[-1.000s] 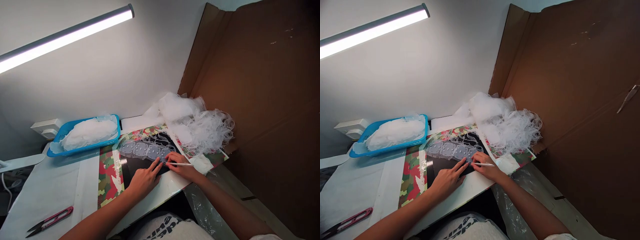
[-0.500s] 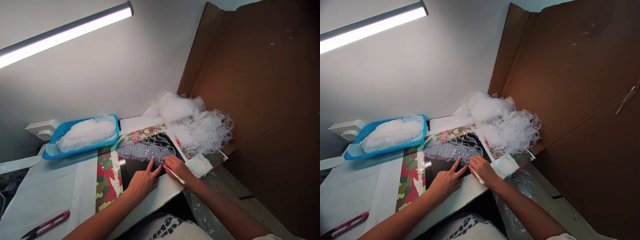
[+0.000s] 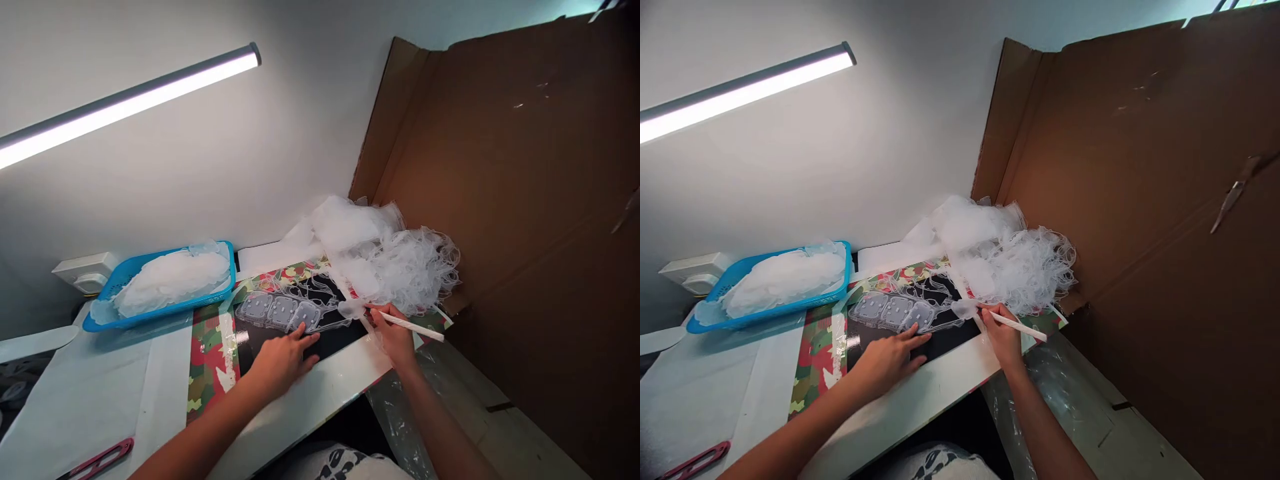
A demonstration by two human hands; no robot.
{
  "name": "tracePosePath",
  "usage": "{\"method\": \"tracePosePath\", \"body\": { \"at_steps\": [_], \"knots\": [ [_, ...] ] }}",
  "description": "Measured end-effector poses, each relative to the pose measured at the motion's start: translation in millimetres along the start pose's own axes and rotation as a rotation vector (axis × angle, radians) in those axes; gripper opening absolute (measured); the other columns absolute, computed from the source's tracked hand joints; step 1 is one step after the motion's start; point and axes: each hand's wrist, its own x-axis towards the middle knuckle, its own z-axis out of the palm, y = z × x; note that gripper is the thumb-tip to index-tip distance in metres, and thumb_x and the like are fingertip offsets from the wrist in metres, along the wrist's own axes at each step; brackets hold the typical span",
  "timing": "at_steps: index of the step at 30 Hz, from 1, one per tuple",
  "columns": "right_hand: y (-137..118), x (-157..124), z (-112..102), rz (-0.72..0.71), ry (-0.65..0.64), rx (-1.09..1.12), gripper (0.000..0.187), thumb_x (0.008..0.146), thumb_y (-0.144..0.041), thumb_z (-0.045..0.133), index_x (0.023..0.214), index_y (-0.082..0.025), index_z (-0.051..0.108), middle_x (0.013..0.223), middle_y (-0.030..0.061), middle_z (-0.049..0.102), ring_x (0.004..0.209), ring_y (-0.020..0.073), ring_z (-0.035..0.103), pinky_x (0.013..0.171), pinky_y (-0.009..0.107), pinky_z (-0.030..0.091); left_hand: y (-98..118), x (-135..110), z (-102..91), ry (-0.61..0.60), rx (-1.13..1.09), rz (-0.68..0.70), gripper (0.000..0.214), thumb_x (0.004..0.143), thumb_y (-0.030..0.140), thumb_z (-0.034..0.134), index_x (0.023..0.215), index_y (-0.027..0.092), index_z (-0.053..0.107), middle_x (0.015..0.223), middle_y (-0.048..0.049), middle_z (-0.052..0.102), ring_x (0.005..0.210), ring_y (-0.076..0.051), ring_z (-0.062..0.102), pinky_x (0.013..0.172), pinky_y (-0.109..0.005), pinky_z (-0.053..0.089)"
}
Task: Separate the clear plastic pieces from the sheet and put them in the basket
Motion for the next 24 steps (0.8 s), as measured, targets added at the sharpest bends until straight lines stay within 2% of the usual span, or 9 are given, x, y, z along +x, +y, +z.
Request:
{"method": "tracePosePath", "body": {
  "at_steps": [3,5,7,9,12,14,18,20,24],
  "knots": [
    [-16.7,-13.8,3.6,-0.085,-0.169,-0.049,0.025,0.088,-0.039,0.057,0.069,-0.023,0.055,0.104,0.0080,0.072,0.092,0.0249,0.065,0.086,0.041,0.048,-3.7,36.3,-13.1,0.004,-0.356,-0.067,0.050,0.090,0.057,0.042,0.090,0.021,0.077,0.088,-0.0098,0.074,0.072,-0.021,0.065,0.064,-0.027,0.045],
    [-29.7,-22.3,7.2,-0.150,-0.264,-0.113,0.019,0.089,-0.035,0.056,0.074,-0.024,0.060,0.106,0.0071,0.072,0.096,0.0252,0.064,0.089,0.042,0.047,-4.3,61.4,-12.7,-0.110,-0.530,-0.123,0.064,0.091,0.063,0.033,0.074,0.017,0.075,0.064,-0.0076,0.069,0.056,-0.017,0.058,0.058,-0.025,0.042],
    [-39.1,-27.4,11.4,-0.212,-0.358,-0.148,0.014,0.089,-0.031,0.055,0.080,-0.025,0.063,0.108,0.0055,0.072,0.099,0.0244,0.064,0.091,0.041,0.046,-3.3,79.8,-6.3,-0.193,-0.584,-0.128,0.065,0.088,0.064,0.035,0.069,0.015,0.074,0.054,-0.0052,0.064,0.047,-0.014,0.050,0.051,-0.024,0.039],
    [-42.7,-26.4,14.8,-0.222,-0.448,-0.137,0.011,0.088,-0.028,0.056,0.079,-0.025,0.063,0.107,0.0044,0.071,0.099,0.0234,0.064,0.090,0.039,0.046,-1.6,88.5,1.9,-0.199,-0.584,-0.109,0.054,0.083,0.060,0.048,0.068,0.015,0.072,0.053,-0.0031,0.062,0.046,-0.012,0.048,0.048,-0.023,0.036],
    [-39.1,-11.4,17.1,-0.091,-0.460,-0.023,0.017,0.085,-0.030,0.059,0.071,-0.023,0.056,0.108,0.0038,0.071,0.095,0.0217,0.064,0.087,0.037,0.047,0.1,86.0,9.8,-0.129,-0.565,-0.078,0.034,0.076,0.047,0.061,0.069,0.015,0.070,0.060,-0.0012,0.063,0.056,-0.013,0.051,0.053,-0.022,0.036],
    [-34.4,3.8,18.2,0.016,-0.438,0.087,0.022,0.085,-0.033,0.060,0.068,-0.021,0.051,0.111,0.0045,0.070,0.099,0.0212,0.063,0.090,0.036,0.045,1.0,78.8,11.1,-0.064,-0.530,-0.064,0.027,0.075,0.040,0.062,0.070,0.015,0.071,0.062,-0.0010,0.063,0.062,-0.014,0.052,0.058,-0.023,0.036],
    [-28.6,25.6,27.9,0.129,-0.605,0.159,0.023,0.082,-0.038,0.063,0.071,-0.020,0.052,0.109,0.0054,0.071,0.102,0.0210,0.062,0.091,0.034,0.043,6.7,64.5,9.6,0.035,-0.446,-0.059,0.023,0.078,0.036,0.060,0.073,0.017,0.072,0.058,0.0002,0.058,0.059,-0.014,0.048,0.058,-0.024,0.032],
    [-28.3,28.6,35.4,0.127,-0.640,0.116,0.024,0.082,-0.040,0.062,0.072,-0.021,0.052,0.098,0.0034,0.072,0.092,0.0194,0.063,0.083,0.031,0.044,11.0,58.5,9.0,0.067,-0.412,-0.068,0.022,0.080,0.035,0.059,0.073,0.018,0.072,0.056,0.0006,0.057,0.056,-0.014,0.047,0.057,-0.025,0.030],
    [-27.9,29.7,42.8,0.022,-0.528,-0.046,0.023,0.082,-0.039,0.058,0.069,-0.021,0.054,0.074,-0.0008,0.065,0.072,0.0164,0.056,0.067,0.027,0.041,14.9,40.2,8.6,0.203,-0.293,-0.008,0.025,0.088,0.038,0.054,0.080,0.022,0.072,0.070,-0.0024,0.067,0.061,-0.016,0.055,0.061,-0.025,0.034]
  ]
}}
